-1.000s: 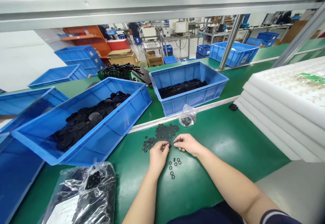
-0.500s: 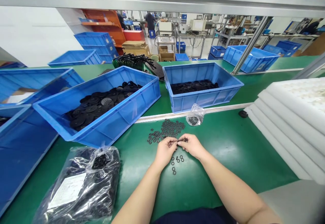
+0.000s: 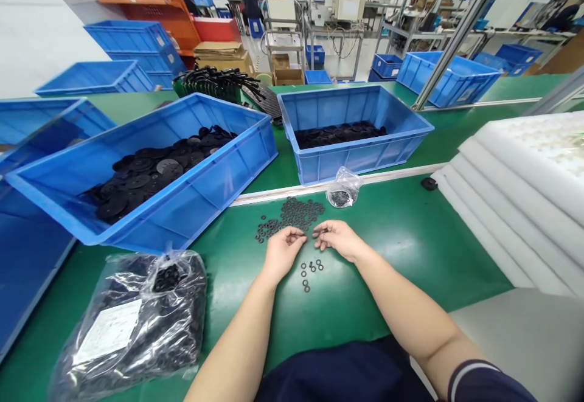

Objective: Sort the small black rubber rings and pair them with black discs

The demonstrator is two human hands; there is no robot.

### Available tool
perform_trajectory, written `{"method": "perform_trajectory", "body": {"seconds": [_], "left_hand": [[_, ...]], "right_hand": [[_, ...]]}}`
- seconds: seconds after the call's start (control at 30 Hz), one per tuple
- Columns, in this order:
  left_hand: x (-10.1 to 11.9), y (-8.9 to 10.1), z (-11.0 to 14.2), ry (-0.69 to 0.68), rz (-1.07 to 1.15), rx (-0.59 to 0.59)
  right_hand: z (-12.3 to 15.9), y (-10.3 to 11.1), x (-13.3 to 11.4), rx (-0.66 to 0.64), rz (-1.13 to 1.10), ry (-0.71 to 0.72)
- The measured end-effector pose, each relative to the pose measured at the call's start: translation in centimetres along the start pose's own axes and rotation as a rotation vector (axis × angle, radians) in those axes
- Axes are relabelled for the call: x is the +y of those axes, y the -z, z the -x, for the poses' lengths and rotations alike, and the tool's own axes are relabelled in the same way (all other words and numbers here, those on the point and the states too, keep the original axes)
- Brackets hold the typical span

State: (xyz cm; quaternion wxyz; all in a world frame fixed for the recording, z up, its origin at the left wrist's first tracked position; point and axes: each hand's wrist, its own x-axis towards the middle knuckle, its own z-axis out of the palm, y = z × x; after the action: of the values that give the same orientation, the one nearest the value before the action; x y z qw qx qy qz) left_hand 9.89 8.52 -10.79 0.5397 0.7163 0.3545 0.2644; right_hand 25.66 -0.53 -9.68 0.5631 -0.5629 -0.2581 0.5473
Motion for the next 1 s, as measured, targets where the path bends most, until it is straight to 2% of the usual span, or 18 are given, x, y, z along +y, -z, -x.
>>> {"method": "perform_trajectory", "body": {"seconds": [0.13,0.27,0.33,0.47,0.53,0.6,0.67,0.83,1.0], "left_hand": [[0.0,1.2,-0.3,-0.174,-0.378,0.077],[0.8,1.2,0.3,-0.211,-0.538,0.155],[1.4,0.9,1.0,-0.213,-0.527,0.054],[2.0,0.4,2.0,-0.200,-0.381,-0.360],[1.9,0.4,2.0,-0.178,-0.341,-0.434],[1.5,0.4,1.7,-0.155,-0.293,-0.392],[1.2,0.3,1.2,-0.107,-0.211,-0.286],[0.8,-0.8,0.7,0.130,0.104,-0.047],[1.1,-1.7,1.0,0.180,0.241,0.037]], "right_hand": [[-0.4,0.8,-0.1,0.065,-0.108,-0.071],[-0.5,1.1,-0.2,0.077,-0.090,-0.062],[-0.5,1.1,-0.2,0.070,-0.090,-0.050],[-0.4,1.3,-0.2,0.058,-0.038,-0.009],[-0.4,1.4,-0.3,0.062,-0.003,0.008],[-0.4,1.4,-0.3,0.060,-0.001,-0.004],[-0.3,1.2,-0.3,0.043,-0.017,-0.027],[0.1,0.4,-0.2,-0.004,-0.012,0.011],[0.2,-0.4,0.0,-0.024,-0.018,0.005]]}}
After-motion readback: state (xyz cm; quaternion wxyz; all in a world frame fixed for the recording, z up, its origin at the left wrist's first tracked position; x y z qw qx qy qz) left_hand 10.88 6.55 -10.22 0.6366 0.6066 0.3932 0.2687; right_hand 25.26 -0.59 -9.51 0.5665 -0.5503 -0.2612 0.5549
